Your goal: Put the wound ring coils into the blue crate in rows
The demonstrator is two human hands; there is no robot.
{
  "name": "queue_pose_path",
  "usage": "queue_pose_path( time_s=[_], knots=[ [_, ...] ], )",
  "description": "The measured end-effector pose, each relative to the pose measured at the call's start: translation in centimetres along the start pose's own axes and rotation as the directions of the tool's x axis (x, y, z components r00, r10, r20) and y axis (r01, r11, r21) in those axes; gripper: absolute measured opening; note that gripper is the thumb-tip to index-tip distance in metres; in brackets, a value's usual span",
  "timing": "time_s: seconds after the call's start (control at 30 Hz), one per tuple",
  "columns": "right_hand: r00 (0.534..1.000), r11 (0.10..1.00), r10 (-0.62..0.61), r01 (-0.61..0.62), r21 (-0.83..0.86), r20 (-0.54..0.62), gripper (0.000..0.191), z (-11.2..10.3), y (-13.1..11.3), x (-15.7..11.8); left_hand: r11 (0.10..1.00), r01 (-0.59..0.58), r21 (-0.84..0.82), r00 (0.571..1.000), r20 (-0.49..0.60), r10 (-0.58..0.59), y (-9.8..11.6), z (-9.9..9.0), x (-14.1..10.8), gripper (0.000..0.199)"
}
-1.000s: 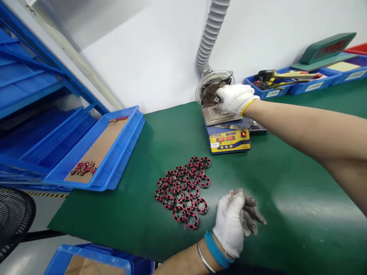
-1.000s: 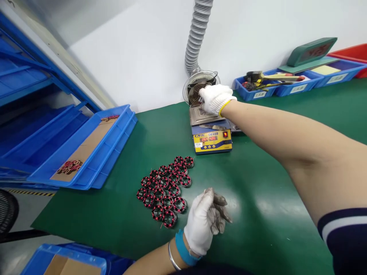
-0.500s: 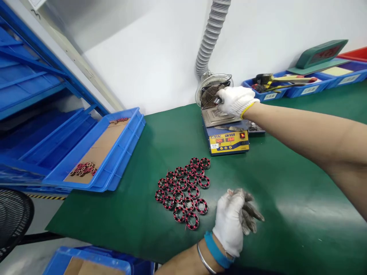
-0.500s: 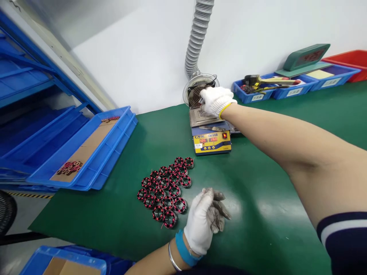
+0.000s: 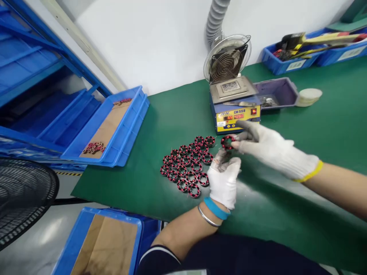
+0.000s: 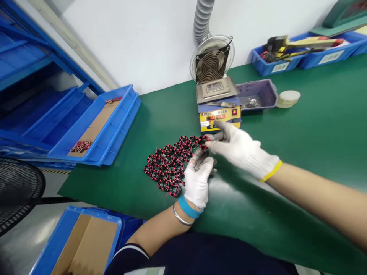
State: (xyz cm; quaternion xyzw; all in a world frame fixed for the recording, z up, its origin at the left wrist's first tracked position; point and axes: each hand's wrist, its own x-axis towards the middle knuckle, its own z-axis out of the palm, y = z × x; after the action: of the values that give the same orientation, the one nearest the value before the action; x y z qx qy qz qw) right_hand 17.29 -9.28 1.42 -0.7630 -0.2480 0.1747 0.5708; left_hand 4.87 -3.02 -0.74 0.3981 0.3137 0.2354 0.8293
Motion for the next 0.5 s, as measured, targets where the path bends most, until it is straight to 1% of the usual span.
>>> queue_pose_path(
  time_s=[0.07,0.1,0.17,0.23,0.3,0.33,0.4,0.5],
  knots=[
    [0.992,0.993,0.053,-0.064,0.099,0.112,0.070,0.6,1.3,-1.9,1.000,-0.015,-0.015,0.999,-0.039,0.015,-0.1,0.0,0.3,0.031],
    [0.983,0.982,0.083,-0.108,0.152,0.165,0.067,0.6,1.6,-2.5,1.000,-0.014,-0.028,0.998,-0.060,0.012,-0.1,0.0,0.4,0.033],
    [0.953,0.946,0.155,-0.220,0.240,0.261,0.062,0.2,1.6,-3.1,0.999,0.002,-0.037,0.997,-0.076,-0.004,-0.2,-0.1,0.4,0.041],
    [0.918,0.901,0.250,-0.338,0.274,0.308,0.056,-0.6,1.3,-3.0,1.000,0.015,-0.013,0.998,-0.059,-0.016,-0.2,-0.1,0.3,0.046],
    [0.897,0.876,0.327,-0.406,0.261,0.298,0.045,-1.3,1.2,-2.7,1.000,0.019,0.019,1.000,-0.023,-0.019,-0.3,-0.2,0.2,0.046],
    [0.897,0.875,0.340,-0.412,0.255,0.284,0.040,-1.6,1.3,-2.5,0.999,0.015,0.033,1.000,-0.007,-0.015,-0.3,-0.3,0.2,0.044],
    [0.915,0.882,0.313,-0.380,0.279,0.256,0.035,-1.8,1.6,-2.3,0.997,-0.009,0.078,1.000,-0.005,0.009,-0.4,-0.3,0.1,0.037],
    [0.948,0.890,0.262,-0.310,0.335,0.182,0.037,-1.6,2.0,-2.4,0.977,-0.055,0.207,0.998,-0.009,0.058,-0.4,-0.2,0.0,0.026]
  ],
)
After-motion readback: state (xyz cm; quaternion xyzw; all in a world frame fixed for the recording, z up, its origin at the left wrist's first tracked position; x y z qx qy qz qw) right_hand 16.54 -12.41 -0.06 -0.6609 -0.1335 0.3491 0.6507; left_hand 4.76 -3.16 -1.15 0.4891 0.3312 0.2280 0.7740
